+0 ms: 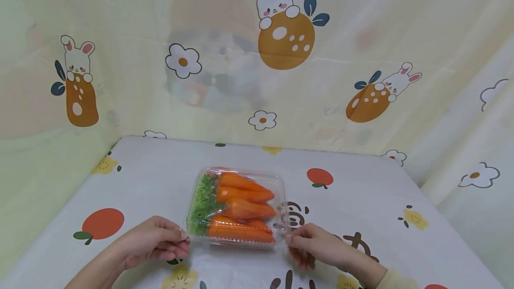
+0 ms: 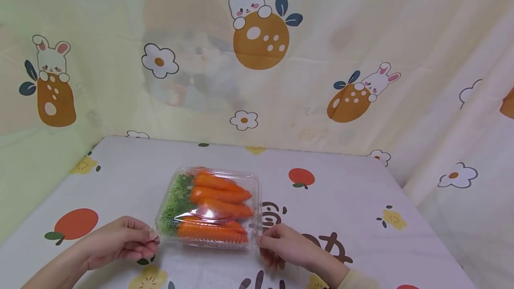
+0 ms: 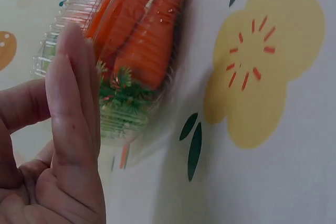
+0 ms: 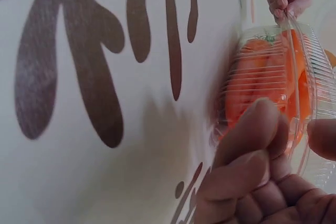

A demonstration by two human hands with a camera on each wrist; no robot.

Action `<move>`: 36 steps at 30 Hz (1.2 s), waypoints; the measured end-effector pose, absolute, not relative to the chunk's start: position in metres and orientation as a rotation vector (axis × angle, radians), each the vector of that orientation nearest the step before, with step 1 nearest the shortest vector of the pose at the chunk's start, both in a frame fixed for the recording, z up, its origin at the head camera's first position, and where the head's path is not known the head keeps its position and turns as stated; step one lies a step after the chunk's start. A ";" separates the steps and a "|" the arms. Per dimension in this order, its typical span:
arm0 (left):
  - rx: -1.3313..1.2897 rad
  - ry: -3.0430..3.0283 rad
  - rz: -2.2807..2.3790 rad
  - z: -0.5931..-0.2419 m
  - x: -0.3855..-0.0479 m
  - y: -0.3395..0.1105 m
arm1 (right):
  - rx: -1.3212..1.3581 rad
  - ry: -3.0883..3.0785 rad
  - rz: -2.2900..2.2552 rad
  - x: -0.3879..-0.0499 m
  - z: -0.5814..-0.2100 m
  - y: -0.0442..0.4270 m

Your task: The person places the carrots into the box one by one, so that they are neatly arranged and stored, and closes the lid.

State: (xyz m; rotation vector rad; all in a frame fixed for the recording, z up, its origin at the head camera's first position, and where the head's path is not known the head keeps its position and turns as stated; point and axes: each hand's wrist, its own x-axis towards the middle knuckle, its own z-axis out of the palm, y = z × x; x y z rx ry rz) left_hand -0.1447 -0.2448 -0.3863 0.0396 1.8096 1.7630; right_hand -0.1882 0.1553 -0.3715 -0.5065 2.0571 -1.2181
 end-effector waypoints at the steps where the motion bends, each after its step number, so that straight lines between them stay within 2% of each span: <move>1: 0.044 1.807 1.771 -0.387 -0.145 -0.245 | -0.510 2.046 -1.227 -0.188 -0.372 0.155; 15: 0.101 1.793 1.846 -0.388 -0.148 -0.242 | -0.398 1.931 -1.340 -0.187 -0.376 0.156; 24: 0.017 1.838 1.852 -0.389 -0.147 -0.236 | -0.342 1.856 -1.399 -0.188 -0.380 0.160; 36: 0.015 1.819 1.843 -0.391 -0.147 -0.239 | -0.362 1.754 -1.444 -0.189 -0.384 0.161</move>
